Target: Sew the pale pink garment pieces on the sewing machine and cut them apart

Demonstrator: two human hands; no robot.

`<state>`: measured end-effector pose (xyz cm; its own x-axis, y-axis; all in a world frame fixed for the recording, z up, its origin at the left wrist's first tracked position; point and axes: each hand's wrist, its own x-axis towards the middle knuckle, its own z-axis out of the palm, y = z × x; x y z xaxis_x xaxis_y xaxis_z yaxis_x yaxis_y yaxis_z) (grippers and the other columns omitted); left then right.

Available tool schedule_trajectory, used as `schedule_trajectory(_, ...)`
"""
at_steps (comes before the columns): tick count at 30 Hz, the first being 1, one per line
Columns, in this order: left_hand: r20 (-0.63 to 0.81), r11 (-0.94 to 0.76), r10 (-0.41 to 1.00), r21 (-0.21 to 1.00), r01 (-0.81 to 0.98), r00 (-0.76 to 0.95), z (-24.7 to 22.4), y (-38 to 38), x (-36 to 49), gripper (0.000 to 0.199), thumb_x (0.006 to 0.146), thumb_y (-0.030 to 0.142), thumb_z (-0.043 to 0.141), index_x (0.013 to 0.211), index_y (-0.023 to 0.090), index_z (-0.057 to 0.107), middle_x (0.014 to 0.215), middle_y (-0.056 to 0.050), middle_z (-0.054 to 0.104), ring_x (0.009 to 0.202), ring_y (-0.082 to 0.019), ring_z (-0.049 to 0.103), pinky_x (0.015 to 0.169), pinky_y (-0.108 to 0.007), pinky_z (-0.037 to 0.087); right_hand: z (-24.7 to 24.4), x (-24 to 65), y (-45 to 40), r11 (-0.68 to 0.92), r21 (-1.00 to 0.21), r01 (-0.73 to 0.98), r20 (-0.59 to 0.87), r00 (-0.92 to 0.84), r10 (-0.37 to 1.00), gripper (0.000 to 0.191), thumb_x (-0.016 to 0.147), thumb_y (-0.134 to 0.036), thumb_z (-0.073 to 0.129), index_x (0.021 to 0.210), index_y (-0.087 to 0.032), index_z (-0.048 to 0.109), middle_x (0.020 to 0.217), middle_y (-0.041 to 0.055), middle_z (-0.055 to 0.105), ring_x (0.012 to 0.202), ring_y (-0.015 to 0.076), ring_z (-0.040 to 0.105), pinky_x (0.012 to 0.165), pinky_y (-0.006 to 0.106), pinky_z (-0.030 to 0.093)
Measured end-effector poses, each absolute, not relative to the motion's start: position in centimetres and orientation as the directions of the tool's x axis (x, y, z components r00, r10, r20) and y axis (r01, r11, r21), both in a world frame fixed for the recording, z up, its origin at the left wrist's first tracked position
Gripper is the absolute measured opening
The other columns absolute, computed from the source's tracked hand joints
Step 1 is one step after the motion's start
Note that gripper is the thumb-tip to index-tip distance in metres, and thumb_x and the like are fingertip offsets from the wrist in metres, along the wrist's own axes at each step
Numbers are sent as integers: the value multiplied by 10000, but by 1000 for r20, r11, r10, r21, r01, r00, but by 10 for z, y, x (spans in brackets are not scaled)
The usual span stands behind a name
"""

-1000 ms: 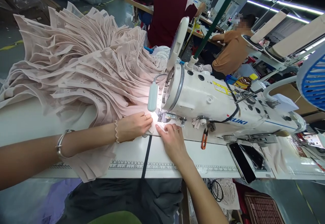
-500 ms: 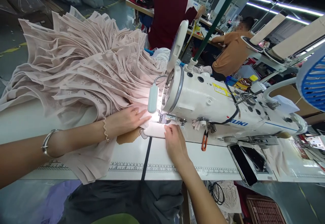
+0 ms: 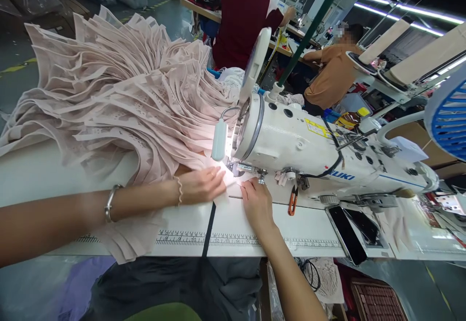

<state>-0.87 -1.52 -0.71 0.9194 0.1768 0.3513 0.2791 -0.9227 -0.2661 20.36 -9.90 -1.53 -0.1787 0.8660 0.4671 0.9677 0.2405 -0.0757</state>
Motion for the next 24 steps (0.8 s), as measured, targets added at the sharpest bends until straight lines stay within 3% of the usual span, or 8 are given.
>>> schedule_trajectory(4, 393, -876, 114, -394, 279, 912, -21, -46, 2, 298, 974, 77, 339, 1031, 67, 631, 1074, -236, 681, 904, -275, 703, 783, -414, 539, -13, 204, -98, 236, -34, 971, 472, -192, 860, 231, 968, -180, 465, 838, -199, 655, 807, 51, 642, 798, 188, 563, 698, 286, 414)
schedule_trajectory(8, 342, -871, 271, -311, 380, 900, -13, -46, -3, 375, 967, 28, 282, 1198, 8, 577, 1056, -249, 680, 951, -290, 688, 696, -378, 553, -8, 203, -101, 212, 40, 976, 442, -208, 873, 224, 945, -132, 476, 836, -204, 658, 736, 42, 638, 743, 184, 561, 649, 283, 381)
schedule_trajectory(10, 301, -870, 321, -280, 405, 898, -7, -40, -8, 388, 951, 1, 282, 1173, -5, 601, 1030, -236, 680, 957, -292, 672, 667, -374, 549, -6, 202, -101, 203, 83, 976, 404, -219, 888, 223, 919, -83, 470, 826, -197, 638, 728, 47, 629, 727, 187, 561, 622, 283, 365)
schedule_trajectory(13, 332, -889, 268, -277, 365, 904, -3, -33, -11, 355, 944, 0, 333, 1074, 23, 663, 1057, -209, 677, 1008, -281, 645, 842, -434, 536, 0, 201, -98, 151, 154, 976, 307, -192, 932, 215, 873, -34, 456, 849, -192, 600, 820, 71, 633, 679, 178, 555, 562, 284, 325)
schedule_trajectory(15, 373, -895, 219, -291, 338, 902, -7, -32, -11, 333, 949, 22, 366, 1111, 8, 657, 1130, -230, 664, 1072, -286, 633, 964, -459, 484, 4, 198, -90, 86, 171, 982, 219, -123, 968, 181, 878, -63, 462, 876, -202, 580, 839, 68, 632, 613, 167, 538, 516, 283, 273)
schedule_trajectory(19, 375, -898, 234, -270, 348, 897, -18, -35, -7, 355, 948, 38, 371, 1207, -62, 592, 1214, -298, 623, 1135, -311, 628, 969, -450, 483, 6, 185, -72, -9, 88, 996, 81, 2, 997, 99, 942, -219, 459, 921, -222, 555, 645, 8, 578, 520, 170, 504, 497, 272, 221)
schedule_trajectory(24, 379, -884, 374, -130, 449, 847, -19, -26, -8, 344, 942, 22, 354, 1171, 14, 610, 1204, -216, 660, 1169, -261, 621, 1017, -406, 482, -4, 166, -70, -9, 2, 1000, 139, 8, 990, 146, 921, -194, 390, 951, -177, 532, 631, 26, 586, 543, 183, 523, 522, 273, 257)
